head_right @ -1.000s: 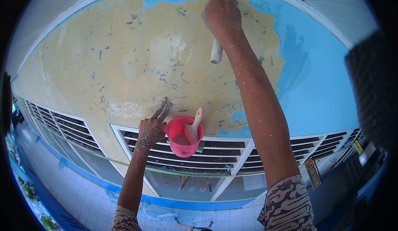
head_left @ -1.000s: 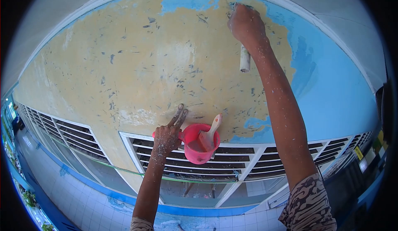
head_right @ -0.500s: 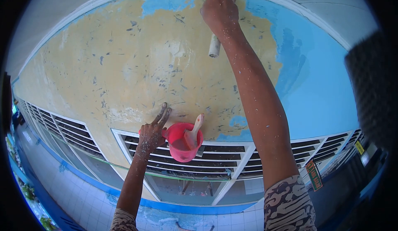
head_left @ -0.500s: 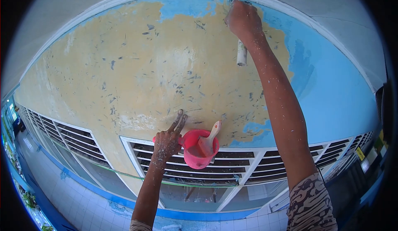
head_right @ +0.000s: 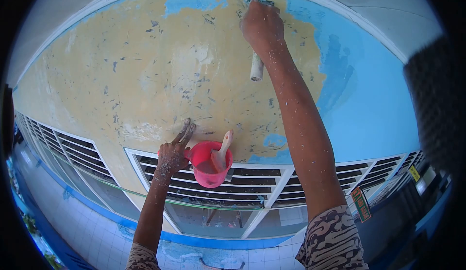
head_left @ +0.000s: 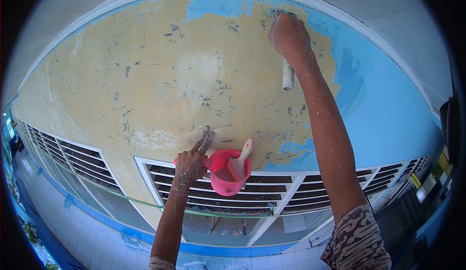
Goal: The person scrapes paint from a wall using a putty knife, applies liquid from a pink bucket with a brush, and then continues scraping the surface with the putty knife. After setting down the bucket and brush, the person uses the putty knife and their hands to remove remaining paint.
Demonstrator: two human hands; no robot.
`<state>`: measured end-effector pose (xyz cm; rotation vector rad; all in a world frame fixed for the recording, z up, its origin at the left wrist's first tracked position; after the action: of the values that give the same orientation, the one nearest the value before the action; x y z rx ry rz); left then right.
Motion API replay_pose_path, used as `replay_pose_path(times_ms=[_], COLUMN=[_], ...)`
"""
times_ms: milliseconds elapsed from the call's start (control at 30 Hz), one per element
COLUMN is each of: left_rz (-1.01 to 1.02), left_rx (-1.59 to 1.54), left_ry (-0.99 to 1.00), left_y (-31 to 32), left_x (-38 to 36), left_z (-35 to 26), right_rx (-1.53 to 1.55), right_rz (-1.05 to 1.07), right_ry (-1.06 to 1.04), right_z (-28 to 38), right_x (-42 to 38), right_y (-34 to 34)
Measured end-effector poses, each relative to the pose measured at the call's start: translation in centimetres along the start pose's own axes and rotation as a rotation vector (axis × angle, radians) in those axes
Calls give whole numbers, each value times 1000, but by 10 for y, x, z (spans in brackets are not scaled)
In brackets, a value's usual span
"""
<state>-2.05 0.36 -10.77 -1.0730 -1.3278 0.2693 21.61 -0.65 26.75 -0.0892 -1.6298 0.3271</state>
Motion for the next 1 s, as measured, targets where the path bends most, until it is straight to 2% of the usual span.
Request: replay_pose_path(times_ms=[100,200,267,533,567,600,667,733,800,867,933,967,1000], left_rz=[-2,30,27,27,61,5,49,65,63,65,49,53,40], left_rx=[0,-14,6,-28,-28,-33,-31,3,-2,-20,-2,1,-13], left_ry=[4,-16,-20,-30,-56,-26,-31,-49,-33,-24,-22,-18,-32], left_y=[-1,-12,-7,-9,-7,-11,8,5,-7,-12,-7,-10,-10], left_x=[3,6,3,3,2,2,-1,0,1,3,5,6,6], left_z=[0,-6,-4,-8,-7,-9,5,2,-7,-10,-10,-12,-13], right_rx=[-5,44,-15,30,41,43,81,238,598,607,827,1127,1556], right_rz=[-48,68,20,-17,-13,-10,158,421,310,310,568,606,523], right_ry=[18,82,-29,-8,-17,-11,-69,15,-12,218,853,1112,1341], right_z=[-4,-5,-4,-6,-7,-10,-6,-17,-50,-84,-111,-128,-133], right_x=[7,19,6,2,-7,-22,-79,-133,-203,-282,-379,-448,-519], right_y=[-1,-8,-2,-4,-3,-1,-6,-18,-22,-38,-53,-50,-48])
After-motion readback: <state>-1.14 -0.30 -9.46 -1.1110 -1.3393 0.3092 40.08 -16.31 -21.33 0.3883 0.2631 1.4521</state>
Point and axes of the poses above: each hand's wrist, its own x-axis towards the middle knuckle, its own y-axis out of the palm, z = x × y, the point moved 5 cm from there along x, towards the middle knuckle, and after that the axes turned 2 degrees about -y, right-handed, at the moved point
